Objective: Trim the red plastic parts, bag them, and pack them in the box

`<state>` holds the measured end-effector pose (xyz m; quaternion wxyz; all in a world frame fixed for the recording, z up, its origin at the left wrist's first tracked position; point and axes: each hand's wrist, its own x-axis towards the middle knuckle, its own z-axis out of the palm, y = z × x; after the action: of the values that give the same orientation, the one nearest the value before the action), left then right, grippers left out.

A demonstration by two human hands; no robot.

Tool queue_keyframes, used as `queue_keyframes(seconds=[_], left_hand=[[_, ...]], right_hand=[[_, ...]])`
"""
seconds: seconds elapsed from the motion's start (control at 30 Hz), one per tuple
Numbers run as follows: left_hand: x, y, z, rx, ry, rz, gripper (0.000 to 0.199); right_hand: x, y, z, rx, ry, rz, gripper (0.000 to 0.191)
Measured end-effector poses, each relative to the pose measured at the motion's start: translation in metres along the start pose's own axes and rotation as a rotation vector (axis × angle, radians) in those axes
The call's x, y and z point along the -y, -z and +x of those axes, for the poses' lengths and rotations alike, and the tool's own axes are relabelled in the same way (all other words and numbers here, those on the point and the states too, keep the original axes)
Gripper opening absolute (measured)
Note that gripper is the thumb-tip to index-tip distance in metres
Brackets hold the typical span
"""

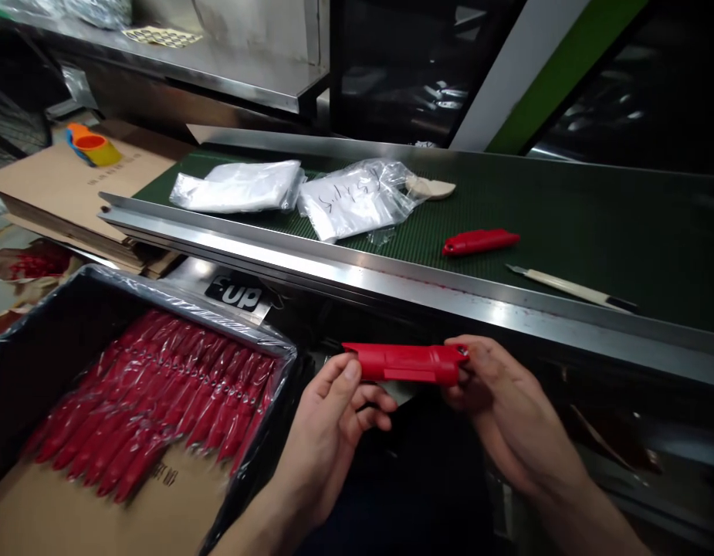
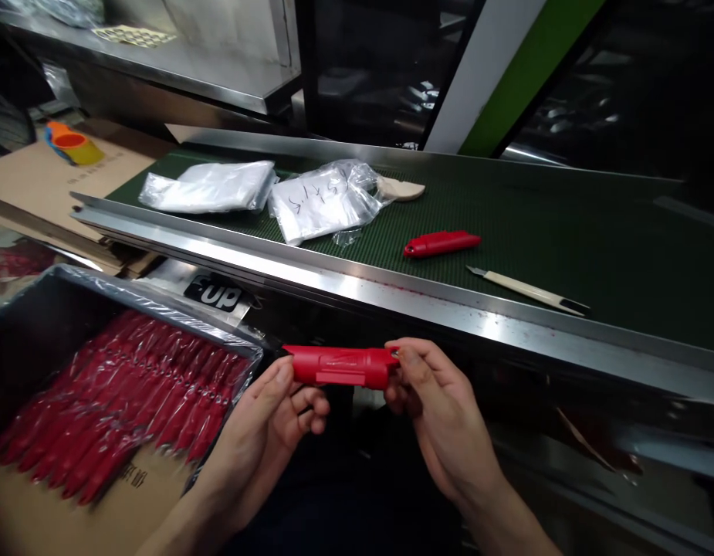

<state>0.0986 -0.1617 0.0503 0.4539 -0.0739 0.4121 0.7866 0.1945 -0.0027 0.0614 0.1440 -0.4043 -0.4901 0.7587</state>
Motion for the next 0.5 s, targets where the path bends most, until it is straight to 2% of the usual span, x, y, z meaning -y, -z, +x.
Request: queue_keyframes(seconds=[0.17,0.27,0.33,0.4,0.43,0.5], left_hand=[[-0.002,0.0,0.003,-0.028,0.011,0.0,0.022],[-0.001,0.0,0.005,-0.035,0.014,-0.01,0.023],[-0.001,0.001,0.007,-0.037,0.004,-0.031,0.022],[-0.001,0.002,0.009,-0.04,-0.009,-0.066,0.024],[-0.002,0.003,0.01,-0.049,-0.014,-0.09,0.026],[-0.006,0.005,0.013,-0.094,-0.013,-0.124,0.029]], right_hand=[[0.001,-0.008,0.001,0.037,-0.024,-0.002,0.035],[-0.001,-0.009,0.002,0.05,0.023,-0.037,0.032],[-0.003,-0.008,0.002,0.062,0.131,-0.133,0.027],[-0.004,-0.01,0.0,0.122,0.328,-0.344,0.018],[-0.002,-0.012,-0.001,0.208,0.449,-0.473,0.017],[0.006,-0.02,-0.001,0.466,0.651,-0.704,0.022]])
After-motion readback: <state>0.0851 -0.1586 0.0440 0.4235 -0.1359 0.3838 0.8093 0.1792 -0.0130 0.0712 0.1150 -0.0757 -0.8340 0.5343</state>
